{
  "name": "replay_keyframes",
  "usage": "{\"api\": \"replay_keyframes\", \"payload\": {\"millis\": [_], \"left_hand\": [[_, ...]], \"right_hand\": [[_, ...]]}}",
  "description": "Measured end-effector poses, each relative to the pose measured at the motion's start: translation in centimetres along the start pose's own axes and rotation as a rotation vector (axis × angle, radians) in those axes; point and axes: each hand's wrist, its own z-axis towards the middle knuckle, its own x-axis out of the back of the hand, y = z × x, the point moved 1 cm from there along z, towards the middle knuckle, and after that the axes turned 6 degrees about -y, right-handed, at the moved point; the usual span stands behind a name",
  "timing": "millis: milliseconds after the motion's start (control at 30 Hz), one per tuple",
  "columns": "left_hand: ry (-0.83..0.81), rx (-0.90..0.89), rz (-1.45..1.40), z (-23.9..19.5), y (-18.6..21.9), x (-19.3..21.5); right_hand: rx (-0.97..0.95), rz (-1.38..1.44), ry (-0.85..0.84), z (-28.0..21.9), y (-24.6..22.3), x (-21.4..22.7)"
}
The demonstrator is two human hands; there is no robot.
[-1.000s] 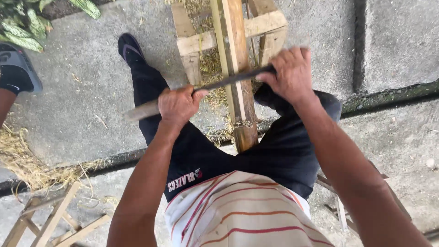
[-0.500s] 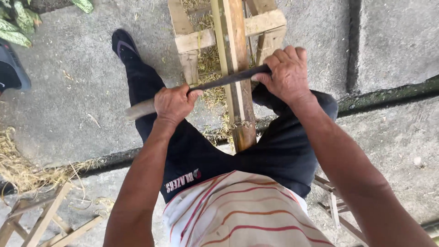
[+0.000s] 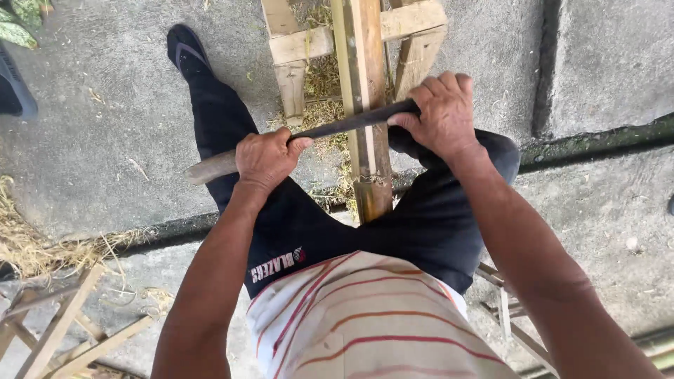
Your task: Shaving or scraping the outer layer of a bamboo pole using a machete.
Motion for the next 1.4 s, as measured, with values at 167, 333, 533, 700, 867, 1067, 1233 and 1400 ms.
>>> {"api": "replay_keyframes", "payload": {"millis": [167, 333, 533, 700, 867, 1067, 1233, 1400], "left_hand": [[-0.059, -0.046, 0.017, -3.7, 0.1, -1.7], [-0.127, -0.076, -0.011, -2.4, 0.5, -0.6], [-0.023, -0.053, 0.049, -1.9, 1.1, 0.5], [-0.366, -0.018, 0.016, -3.0, 2.7, 1.4], [-0.220, 0.050, 0.081, -1.9, 3.5, 3.1], [-0.434, 0.074, -0.026, -2.7, 3.1, 2.0], [-0.291, 0.073, 0.047, -2.9, 3.1, 1.8], [-0.348, -0.014, -0.006, -3.6, 2.1, -0.2]], "right_hand": [[-0.049, -0.007, -0.041, -5.2, -2.7, -0.6], [-0.018, 0.086, 0.000, -3.1, -0.1, -1.2], [-0.091, -0.018, -0.118, -3.1, -0.7, -0.8], [-0.050, 0.127, -0.136, -5.1, 1.3, -3.2], [-0.095, -0.041, -0.084, -2.8, 0.9, -1.9], [-0.018, 0.101, -0.196, -3.9, 1.7, -3.1], [-0.079, -0.002, -0.119, -5.7, -0.8, -1.4], [0.011, 0.095, -0.119, -4.4, 1.0, -1.8]]}}
